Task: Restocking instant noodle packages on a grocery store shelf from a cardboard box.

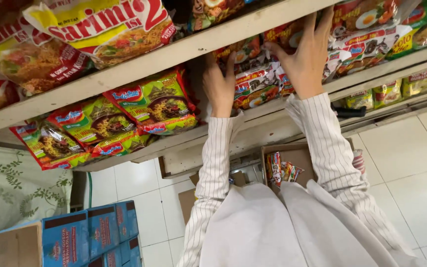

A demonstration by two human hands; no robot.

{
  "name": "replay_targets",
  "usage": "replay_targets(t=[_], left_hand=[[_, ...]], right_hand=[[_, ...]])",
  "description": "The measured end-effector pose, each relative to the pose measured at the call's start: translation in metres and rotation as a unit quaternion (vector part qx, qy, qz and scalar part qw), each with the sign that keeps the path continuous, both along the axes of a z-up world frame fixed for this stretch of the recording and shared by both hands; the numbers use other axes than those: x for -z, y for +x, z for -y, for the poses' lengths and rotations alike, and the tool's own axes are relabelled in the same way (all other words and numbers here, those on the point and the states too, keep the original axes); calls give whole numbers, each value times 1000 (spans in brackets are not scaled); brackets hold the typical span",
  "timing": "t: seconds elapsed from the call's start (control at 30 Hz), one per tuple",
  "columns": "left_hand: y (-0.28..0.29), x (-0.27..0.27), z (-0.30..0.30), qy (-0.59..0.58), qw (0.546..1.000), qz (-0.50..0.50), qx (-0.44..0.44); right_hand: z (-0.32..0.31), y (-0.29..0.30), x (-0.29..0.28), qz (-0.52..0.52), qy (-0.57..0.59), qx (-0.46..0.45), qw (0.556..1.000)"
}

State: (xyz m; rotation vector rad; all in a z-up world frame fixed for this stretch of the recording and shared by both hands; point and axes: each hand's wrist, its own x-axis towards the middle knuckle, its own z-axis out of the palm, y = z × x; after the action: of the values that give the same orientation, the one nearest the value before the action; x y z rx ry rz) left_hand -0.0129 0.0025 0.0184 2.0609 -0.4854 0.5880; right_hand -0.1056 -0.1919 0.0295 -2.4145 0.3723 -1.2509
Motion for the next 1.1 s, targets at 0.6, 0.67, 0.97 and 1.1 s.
replay_targets(t=[0.6, 0.67, 0.97, 1.1], left_hand=[[-12, -10, -14, -4, 998, 26, 56], [-23, -17, -13, -3, 998, 16, 61], [-76, -27, 7, 145, 983, 109, -27], [-74, -27, 21, 254, 962, 88, -51]], right_hand=[[31, 8, 5, -49, -67, -52, 995], [27, -5, -9, -78, -41, -48, 995], [37, -49, 2, -4, -4, -23, 1000], [39, -58, -1, -69, -16, 51, 996]])
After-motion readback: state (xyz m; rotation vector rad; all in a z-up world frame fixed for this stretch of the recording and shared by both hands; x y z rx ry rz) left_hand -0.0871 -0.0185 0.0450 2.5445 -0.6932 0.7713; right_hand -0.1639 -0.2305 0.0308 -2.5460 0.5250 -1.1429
